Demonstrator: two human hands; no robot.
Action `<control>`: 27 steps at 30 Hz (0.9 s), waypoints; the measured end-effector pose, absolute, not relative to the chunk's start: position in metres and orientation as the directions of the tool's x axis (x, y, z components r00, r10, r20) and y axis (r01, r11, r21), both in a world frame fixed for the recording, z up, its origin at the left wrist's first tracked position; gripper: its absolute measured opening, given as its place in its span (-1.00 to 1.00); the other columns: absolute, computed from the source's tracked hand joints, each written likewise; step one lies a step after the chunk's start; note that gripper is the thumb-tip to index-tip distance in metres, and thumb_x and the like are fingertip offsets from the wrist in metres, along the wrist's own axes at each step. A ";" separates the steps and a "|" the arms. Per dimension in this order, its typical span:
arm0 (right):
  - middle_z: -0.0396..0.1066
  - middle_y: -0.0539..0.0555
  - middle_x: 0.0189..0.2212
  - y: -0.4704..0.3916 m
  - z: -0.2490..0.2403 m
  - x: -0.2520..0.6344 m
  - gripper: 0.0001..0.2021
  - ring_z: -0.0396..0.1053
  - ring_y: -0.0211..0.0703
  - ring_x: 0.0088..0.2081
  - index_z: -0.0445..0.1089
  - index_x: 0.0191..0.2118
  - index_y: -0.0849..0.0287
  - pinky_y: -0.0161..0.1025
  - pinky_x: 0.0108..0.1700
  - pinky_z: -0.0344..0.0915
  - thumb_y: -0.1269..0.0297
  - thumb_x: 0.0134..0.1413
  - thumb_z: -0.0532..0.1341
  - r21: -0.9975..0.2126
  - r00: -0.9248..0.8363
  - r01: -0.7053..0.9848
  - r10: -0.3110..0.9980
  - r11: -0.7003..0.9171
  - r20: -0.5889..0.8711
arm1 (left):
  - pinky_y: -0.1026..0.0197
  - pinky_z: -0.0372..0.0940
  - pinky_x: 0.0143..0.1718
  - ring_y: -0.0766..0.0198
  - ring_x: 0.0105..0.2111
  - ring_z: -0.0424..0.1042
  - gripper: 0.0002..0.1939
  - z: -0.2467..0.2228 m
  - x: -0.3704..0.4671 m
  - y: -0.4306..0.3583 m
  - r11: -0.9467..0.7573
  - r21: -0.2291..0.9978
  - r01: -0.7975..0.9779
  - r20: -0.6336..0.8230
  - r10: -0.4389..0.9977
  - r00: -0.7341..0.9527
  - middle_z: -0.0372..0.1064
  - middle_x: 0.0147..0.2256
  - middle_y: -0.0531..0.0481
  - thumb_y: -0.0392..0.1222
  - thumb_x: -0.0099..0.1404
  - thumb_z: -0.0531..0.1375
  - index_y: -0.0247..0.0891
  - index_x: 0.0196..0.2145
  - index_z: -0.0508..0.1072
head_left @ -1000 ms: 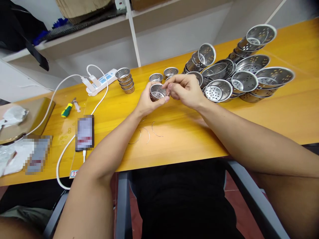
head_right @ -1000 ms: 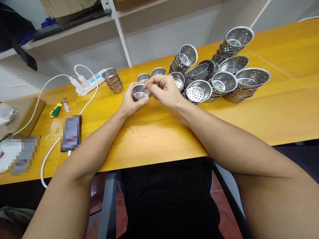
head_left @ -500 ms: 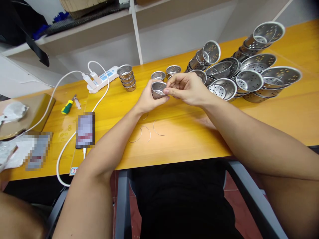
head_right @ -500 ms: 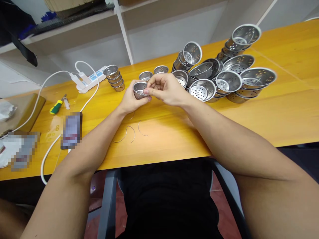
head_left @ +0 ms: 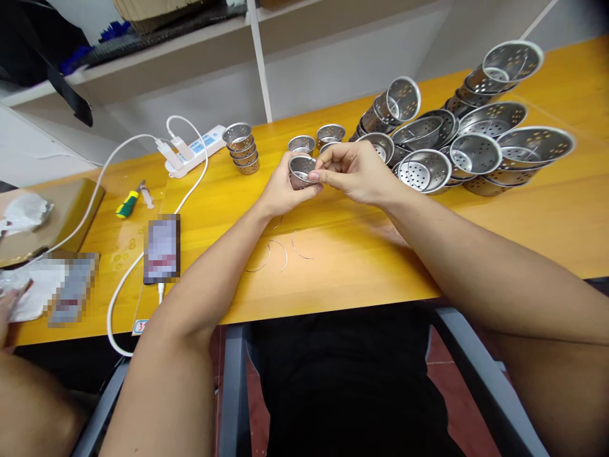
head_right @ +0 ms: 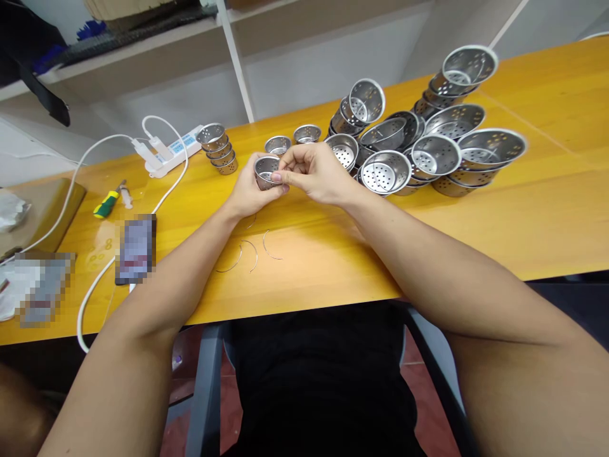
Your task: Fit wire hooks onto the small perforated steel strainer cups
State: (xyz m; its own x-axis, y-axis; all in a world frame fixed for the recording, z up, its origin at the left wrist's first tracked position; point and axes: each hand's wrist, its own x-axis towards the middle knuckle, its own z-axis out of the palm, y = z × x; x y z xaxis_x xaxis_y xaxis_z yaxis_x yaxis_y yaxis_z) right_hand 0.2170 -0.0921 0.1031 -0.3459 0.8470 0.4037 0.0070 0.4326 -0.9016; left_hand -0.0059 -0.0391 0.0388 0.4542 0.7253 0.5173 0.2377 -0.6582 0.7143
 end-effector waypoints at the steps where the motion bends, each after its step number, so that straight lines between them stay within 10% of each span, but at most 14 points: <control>1: 0.52 0.03 -0.44 -0.092 0.103 0.217 -0.39 0.40 -0.09 -0.40 0.62 -0.32 0.03 -0.06 -0.33 0.43 -0.39 -0.14 0.72 -0.903 -0.351 0.009 0.847 0.429 0.399 | -0.25 0.55 0.29 -0.03 0.10 0.66 -0.18 0.039 -0.006 -0.040 -0.658 0.716 0.235 0.518 0.725 0.453 0.56 0.06 -0.12 0.37 0.29 0.55 -0.15 0.22 0.37; 16: 0.66 0.22 0.06 -0.096 0.095 0.222 -0.66 0.58 0.30 0.02 0.68 -0.04 -0.13 0.29 0.10 0.59 -0.25 0.35 0.45 -0.678 -0.272 0.379 0.776 0.630 0.569 | -0.29 0.49 0.39 -0.09 0.27 0.58 -0.05 0.025 -0.011 -0.020 -0.654 0.718 0.238 0.572 0.749 0.335 0.46 0.20 -0.14 0.36 0.33 0.55 0.00 0.41 0.21; 27: 0.53 0.27 0.30 -0.093 0.085 0.221 -0.70 0.46 0.50 0.38 0.72 0.11 -0.07 0.53 0.51 0.35 -0.04 0.48 0.36 -0.569 -0.384 0.422 0.708 0.706 0.593 | -0.23 0.51 0.35 -0.06 0.25 0.58 -0.02 0.017 -0.014 -0.015 -0.711 0.660 0.241 0.617 0.697 0.366 0.43 0.25 -0.16 0.38 0.36 0.52 0.02 0.46 0.16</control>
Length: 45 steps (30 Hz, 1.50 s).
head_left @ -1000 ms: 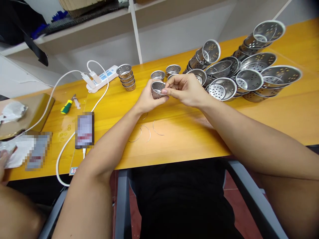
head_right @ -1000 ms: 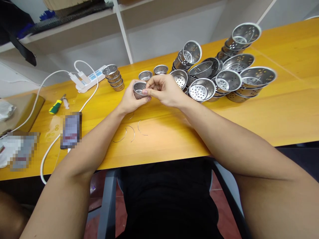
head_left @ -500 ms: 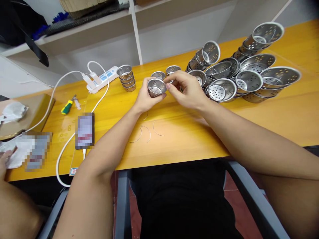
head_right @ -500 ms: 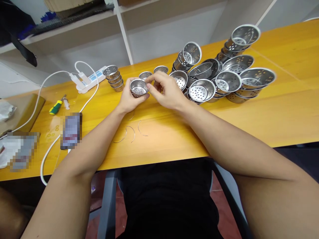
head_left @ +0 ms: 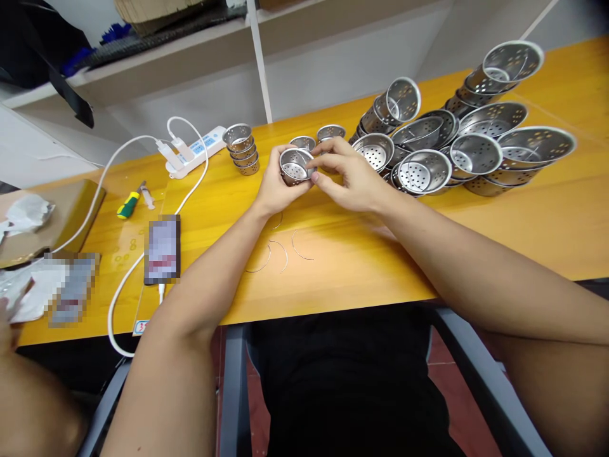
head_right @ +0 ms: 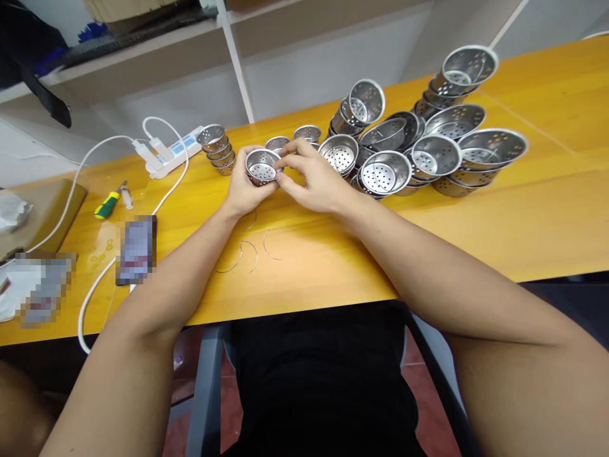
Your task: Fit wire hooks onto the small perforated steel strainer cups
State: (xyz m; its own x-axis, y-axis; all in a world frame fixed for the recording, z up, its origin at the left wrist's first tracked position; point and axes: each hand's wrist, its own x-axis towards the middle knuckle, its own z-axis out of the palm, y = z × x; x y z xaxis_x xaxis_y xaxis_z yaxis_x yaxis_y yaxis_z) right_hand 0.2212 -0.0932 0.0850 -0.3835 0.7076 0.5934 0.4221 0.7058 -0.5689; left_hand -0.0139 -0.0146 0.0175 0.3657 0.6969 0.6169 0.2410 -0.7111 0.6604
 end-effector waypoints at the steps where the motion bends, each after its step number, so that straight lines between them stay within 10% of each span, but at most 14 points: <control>1: 0.53 0.27 0.29 -0.093 0.084 0.221 -0.70 0.46 0.49 0.38 0.73 0.11 -0.06 0.53 0.51 0.37 -0.05 0.48 0.37 -0.577 -0.381 0.423 0.715 0.699 0.586 | -0.23 0.50 0.36 -0.07 0.27 0.58 -0.01 0.018 -0.014 -0.015 -0.714 0.655 0.246 0.616 0.694 0.373 0.42 0.26 -0.16 0.38 0.36 0.52 0.03 0.48 0.14; 16: 0.43 0.34 0.36 -0.104 0.075 0.206 -0.65 0.36 0.49 0.47 0.65 0.22 0.00 0.52 0.59 0.27 0.05 0.45 0.38 -0.553 -0.385 0.475 0.727 0.684 0.568 | -0.15 0.52 0.27 -0.01 0.16 0.59 -0.02 0.014 -0.027 -0.010 -0.651 0.713 0.262 0.534 0.746 0.399 0.42 0.22 -0.19 0.37 0.24 0.56 -0.06 0.33 0.17; 21: 0.58 0.28 0.05 -0.109 0.078 0.203 -0.80 0.60 0.25 0.06 0.64 0.00 0.08 0.23 0.22 0.55 0.19 0.47 0.27 -0.533 -0.472 0.474 0.713 0.701 0.518 | -0.18 0.44 0.34 -0.09 0.18 0.50 -0.16 0.023 -0.040 -0.007 -0.614 0.638 0.465 0.541 0.787 0.297 0.44 0.12 -0.18 0.26 0.11 0.66 -0.15 0.16 0.46; 32: 0.64 0.15 -0.27 -0.109 0.085 0.204 -0.81 0.46 -0.02 -0.30 0.56 -0.20 0.14 -0.10 -0.15 0.24 0.27 0.45 0.21 -0.505 -0.571 0.568 0.753 0.650 0.327 | -0.25 0.49 0.33 -0.21 0.22 0.61 -0.23 0.045 -0.032 -0.028 -0.398 0.576 0.714 0.359 0.908 0.216 0.54 0.14 -0.23 -0.04 0.17 0.65 -0.23 0.27 0.58; 39: 0.64 0.13 -0.30 -0.109 0.084 0.204 -0.80 0.47 -0.03 -0.32 0.59 -0.17 0.15 -0.12 -0.18 0.20 0.25 0.46 0.22 -0.504 -0.566 0.597 0.773 0.624 0.287 | -0.15 0.54 0.19 -0.01 -0.02 0.65 -0.11 0.035 -0.030 -0.022 -0.383 0.680 0.625 0.339 0.920 0.196 0.60 -0.07 -0.07 -0.13 0.17 0.63 -0.19 0.37 0.42; 45: 0.65 0.15 -0.30 -0.108 0.084 0.205 -0.79 0.49 -0.01 -0.30 0.62 -0.17 0.16 -0.11 -0.18 0.24 0.22 0.45 0.24 -0.511 -0.556 0.599 0.779 0.617 0.289 | 0.01 0.58 0.21 0.14 0.02 0.71 -0.39 0.033 -0.025 -0.027 -0.488 0.752 0.442 0.373 0.869 0.324 0.67 0.18 -0.17 -0.20 0.35 0.44 -0.18 0.30 0.41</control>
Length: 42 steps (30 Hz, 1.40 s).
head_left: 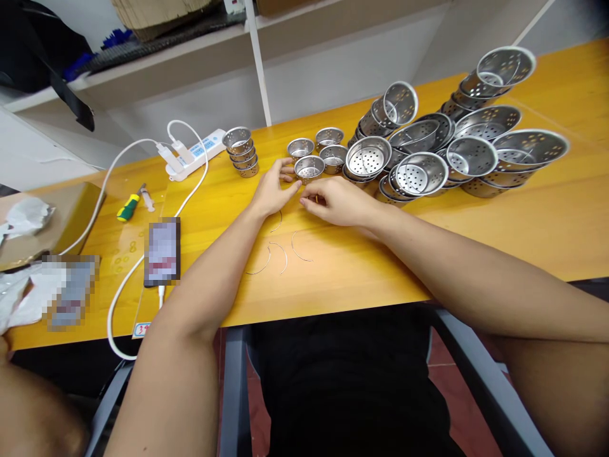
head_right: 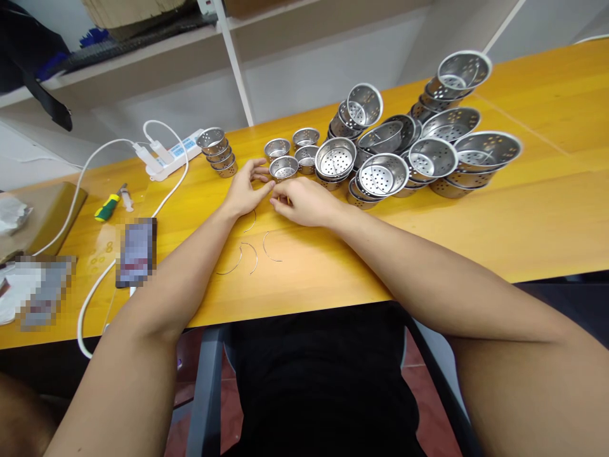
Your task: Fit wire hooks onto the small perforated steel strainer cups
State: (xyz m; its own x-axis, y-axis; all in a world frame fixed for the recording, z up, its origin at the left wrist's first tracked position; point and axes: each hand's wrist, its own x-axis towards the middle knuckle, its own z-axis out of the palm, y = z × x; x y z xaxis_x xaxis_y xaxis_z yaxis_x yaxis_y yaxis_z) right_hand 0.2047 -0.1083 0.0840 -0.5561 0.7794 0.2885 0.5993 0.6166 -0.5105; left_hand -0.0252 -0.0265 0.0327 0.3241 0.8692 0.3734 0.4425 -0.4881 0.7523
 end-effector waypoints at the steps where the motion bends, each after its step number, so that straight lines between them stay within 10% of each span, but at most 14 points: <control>1: 0.66 0.15 -0.29 -0.108 0.084 0.205 -0.79 0.49 -0.01 -0.30 0.62 -0.17 0.16 -0.10 -0.17 0.25 0.23 0.45 0.24 -0.514 -0.559 0.593 0.777 0.619 0.290 | 0.01 0.58 0.22 0.13 0.04 0.71 -0.45 0.034 -0.026 -0.027 -0.499 0.749 0.437 0.381 0.863 0.332 0.66 0.21 -0.19 -0.19 0.36 0.43 -0.18 0.25 0.45; 10: 0.64 0.40 0.25 -0.101 0.069 0.205 -0.55 0.66 0.29 0.11 0.62 0.28 0.22 0.23 0.25 0.56 0.07 0.48 0.28 -0.582 -0.525 0.484 0.749 0.653 0.404 | 0.01 0.56 0.12 0.14 -0.07 0.62 -0.93 0.047 -0.031 -0.029 -0.628 0.555 0.545 0.595 0.758 0.267 0.62 -0.06 -0.09 -0.21 0.49 0.34 -0.16 -0.09 0.58; 16: 0.35 0.46 0.58 -0.096 0.062 0.209 -0.46 0.36 0.42 0.59 0.56 0.40 0.22 0.41 0.62 0.30 0.03 0.50 0.33 -0.599 -0.493 0.542 0.801 0.589 0.340 | -0.29 0.18 0.70 -0.20 0.66 0.16 -0.27 0.057 -0.057 -0.005 -0.548 0.556 0.624 0.764 0.633 -0.125 0.17 0.54 -0.24 -0.13 0.35 0.54 -0.02 0.34 0.31; 20: 0.26 0.48 0.63 -0.095 0.063 0.211 -0.42 0.27 0.39 0.65 0.52 0.44 0.25 0.35 0.71 0.17 0.03 0.50 0.36 -0.583 -0.479 0.603 0.832 0.544 0.281 | -0.28 -0.16 0.83 -0.24 0.78 -0.17 0.13 0.042 -0.093 0.026 -0.411 0.687 0.599 0.672 0.674 -0.308 -0.14 0.68 -0.33 -0.15 0.20 0.62 -0.05 0.50 0.06; 25: 0.26 0.42 0.62 -0.098 0.066 0.211 -0.45 0.29 0.38 0.63 0.51 0.43 0.19 0.34 0.70 0.18 0.04 0.49 0.35 -0.581 -0.513 0.556 0.796 0.594 0.322 | -0.25 0.18 0.70 -0.18 0.53 0.40 0.23 0.025 -0.117 0.047 -0.294 0.856 0.425 0.435 0.855 -0.283 0.32 0.46 -0.30 -0.29 0.16 0.58 -0.04 0.55 -0.05; 32: 0.49 0.33 0.39 -0.101 0.066 0.208 -0.61 0.49 0.29 0.45 0.61 0.28 0.07 0.33 0.59 0.36 0.04 0.53 0.28 -0.596 -0.562 0.426 0.715 0.681 0.416 | -0.19 0.31 0.61 -0.16 0.43 0.44 -0.19 0.032 -0.110 0.039 -0.250 0.820 0.515 0.497 0.757 -0.425 0.30 0.30 -0.27 -0.41 -0.04 0.63 -0.15 0.08 0.37; 42: 0.64 0.30 0.15 -0.099 0.066 0.207 -0.71 0.61 0.29 0.23 0.68 0.11 0.06 0.34 0.42 0.48 0.07 0.52 0.29 -0.621 -0.580 0.372 0.696 0.689 0.424 | -0.12 0.62 0.26 0.04 0.07 0.69 -0.22 0.042 -0.103 0.031 -0.427 0.844 0.325 0.519 0.803 -0.294 0.65 0.04 -0.10 0.28 0.06 0.69 -0.09 0.04 0.46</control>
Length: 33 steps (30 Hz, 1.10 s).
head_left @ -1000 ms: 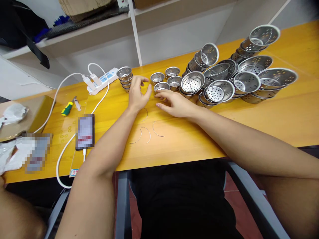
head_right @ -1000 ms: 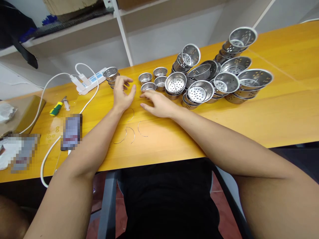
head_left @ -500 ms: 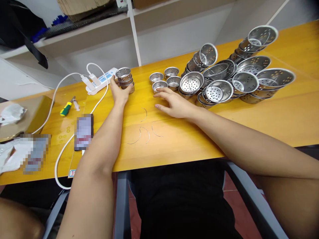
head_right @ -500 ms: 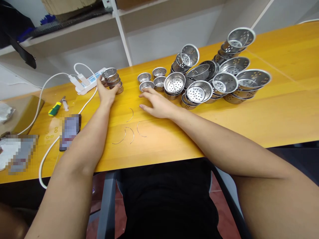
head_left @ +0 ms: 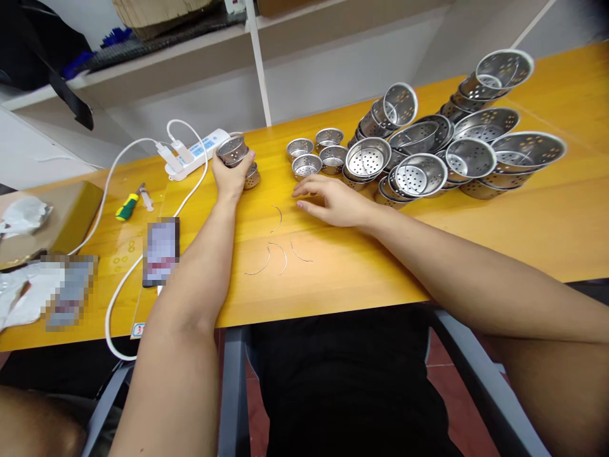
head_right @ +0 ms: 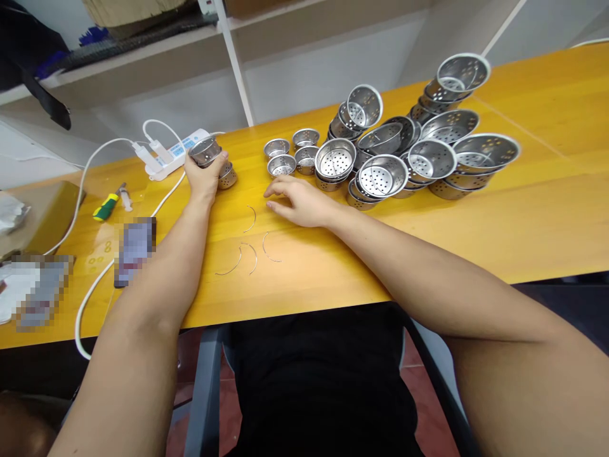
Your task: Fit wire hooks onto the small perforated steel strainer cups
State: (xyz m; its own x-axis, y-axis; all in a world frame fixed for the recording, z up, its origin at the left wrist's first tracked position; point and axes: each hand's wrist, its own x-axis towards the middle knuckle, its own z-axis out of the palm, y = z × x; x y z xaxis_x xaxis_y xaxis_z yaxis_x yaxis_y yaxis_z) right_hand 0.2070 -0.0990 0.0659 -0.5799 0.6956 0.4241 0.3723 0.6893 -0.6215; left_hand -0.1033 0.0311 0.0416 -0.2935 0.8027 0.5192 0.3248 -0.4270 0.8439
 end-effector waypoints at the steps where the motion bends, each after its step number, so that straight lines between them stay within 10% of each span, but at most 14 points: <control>1: 0.64 0.31 0.14 -0.099 0.066 0.207 -0.71 0.62 0.31 0.22 0.68 0.10 0.07 0.36 0.41 0.48 0.07 0.51 0.30 -0.625 -0.577 0.364 0.694 0.691 0.431 | -0.13 0.65 0.22 0.03 0.05 0.70 -0.20 0.042 -0.102 0.031 -0.416 0.863 0.288 0.492 0.820 -0.292 0.66 0.03 -0.11 0.32 0.05 0.68 -0.09 0.04 0.47; 10: 0.67 0.25 0.10 -0.098 0.066 0.207 -0.72 0.64 0.21 0.17 0.69 0.07 0.05 0.25 0.37 0.53 0.06 0.52 0.28 -0.626 -0.581 0.382 0.704 0.680 0.410 | -0.07 0.73 -0.04 0.07 -0.13 0.71 -0.22 0.045 -0.097 0.028 -0.352 0.930 0.109 0.368 0.889 -0.273 0.65 -0.07 -0.07 0.26 -0.07 0.66 -0.08 -0.07 0.42; 21: 0.68 0.25 0.08 -0.098 0.068 0.206 -0.73 0.65 0.22 0.14 0.70 0.05 0.05 0.26 0.34 0.54 0.08 0.52 0.28 -0.625 -0.590 0.391 0.706 0.675 0.393 | -0.10 0.65 -0.07 0.06 -0.14 0.64 -0.04 0.043 -0.097 0.032 -0.383 0.910 0.155 0.406 0.900 -0.159 0.52 -0.15 -0.06 0.71 -0.09 0.55 -0.09 -0.09 0.40; 33: 0.69 0.27 0.08 -0.098 0.066 0.207 -0.71 0.66 0.22 0.13 0.70 0.05 0.09 0.25 0.34 0.53 0.08 0.52 0.29 -0.631 -0.598 0.394 0.708 0.668 0.376 | -0.03 0.57 0.27 0.09 0.03 0.66 -0.34 0.048 -0.111 0.031 -0.527 0.766 0.369 0.637 0.700 -0.323 0.59 -0.05 -0.05 0.38 0.22 0.59 -0.09 -0.04 0.47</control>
State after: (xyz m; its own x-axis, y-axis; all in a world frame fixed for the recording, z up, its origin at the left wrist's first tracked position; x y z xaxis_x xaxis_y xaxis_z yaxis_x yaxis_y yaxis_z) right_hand 0.2068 -0.0984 0.0663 -0.5981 0.7077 0.3761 0.3940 0.6683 -0.6310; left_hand -0.1108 0.0311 0.0476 -0.3230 0.7000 0.6369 0.3689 -0.5267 0.7659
